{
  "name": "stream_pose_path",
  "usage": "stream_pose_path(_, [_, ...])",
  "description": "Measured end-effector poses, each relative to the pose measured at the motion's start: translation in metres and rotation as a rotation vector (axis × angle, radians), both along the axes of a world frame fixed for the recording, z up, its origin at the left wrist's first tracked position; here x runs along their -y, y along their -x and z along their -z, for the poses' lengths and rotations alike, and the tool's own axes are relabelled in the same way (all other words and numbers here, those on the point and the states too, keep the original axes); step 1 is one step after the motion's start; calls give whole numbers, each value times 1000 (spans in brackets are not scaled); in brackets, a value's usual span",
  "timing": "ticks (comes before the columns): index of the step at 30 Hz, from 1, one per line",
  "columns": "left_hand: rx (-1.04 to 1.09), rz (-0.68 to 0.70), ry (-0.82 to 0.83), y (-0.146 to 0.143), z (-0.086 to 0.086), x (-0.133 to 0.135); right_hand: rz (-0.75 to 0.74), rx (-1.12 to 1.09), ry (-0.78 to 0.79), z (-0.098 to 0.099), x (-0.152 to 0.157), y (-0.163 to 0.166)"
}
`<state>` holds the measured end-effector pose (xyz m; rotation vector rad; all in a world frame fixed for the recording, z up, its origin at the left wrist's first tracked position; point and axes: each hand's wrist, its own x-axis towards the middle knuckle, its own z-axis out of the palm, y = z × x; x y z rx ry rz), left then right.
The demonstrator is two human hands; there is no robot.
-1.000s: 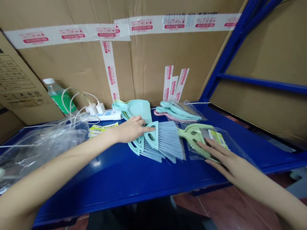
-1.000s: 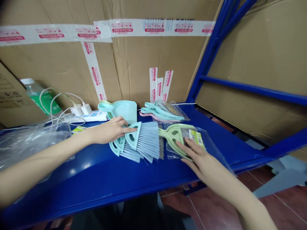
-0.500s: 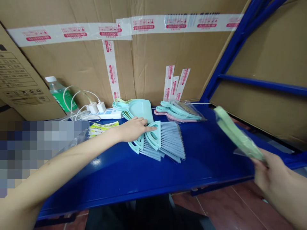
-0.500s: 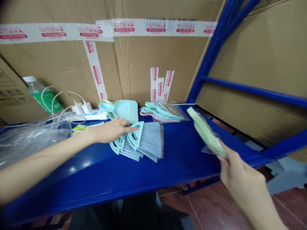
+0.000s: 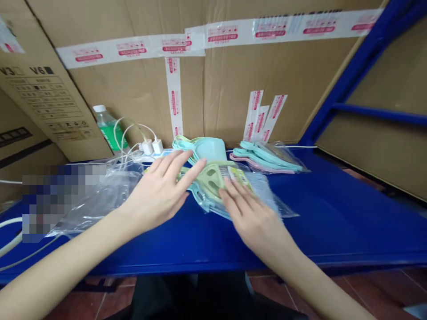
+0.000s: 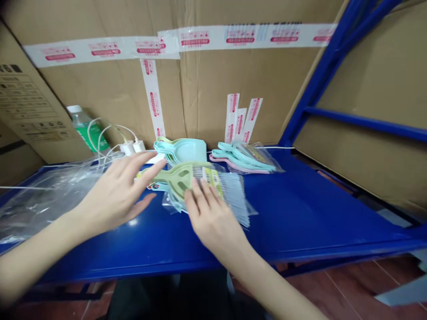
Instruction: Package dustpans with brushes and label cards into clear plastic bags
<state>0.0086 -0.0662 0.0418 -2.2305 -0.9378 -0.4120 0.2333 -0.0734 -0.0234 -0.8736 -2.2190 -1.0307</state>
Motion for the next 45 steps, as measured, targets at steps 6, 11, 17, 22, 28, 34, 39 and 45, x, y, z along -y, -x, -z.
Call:
stream_pose_path(6, [-284,-467,406,31,14,-9,-244,70,102,-4,-2,60])
stream_pose_path(11, [-348,-531,423,58,22,-19,-408,-5,722,-30,-41,57])
stream_pose_path(17, [-369,-494,305,70,20,-16,-264,-590,991,-26,-75,45])
stream_pose_path(22, [-337,-454,238,74,18,-13,-272,-709,1133,-18,-70,46])
stream_pose_path(28, [-301,-397,148,78,21,-10,-261,-738,1200,-16,-66,49])
stream_pose_path(34, [-331,-417,151,75,22,-10,-296,-799,1205,-8,-72,52])
stream_pose_path(39, [-385,-519,283,78,13,-12,-323,-815,1209,-4,-82,48])
stream_pose_path(45, [-119,-741,300,102,-13,-7,-123,-895,874,-24,-85,34])
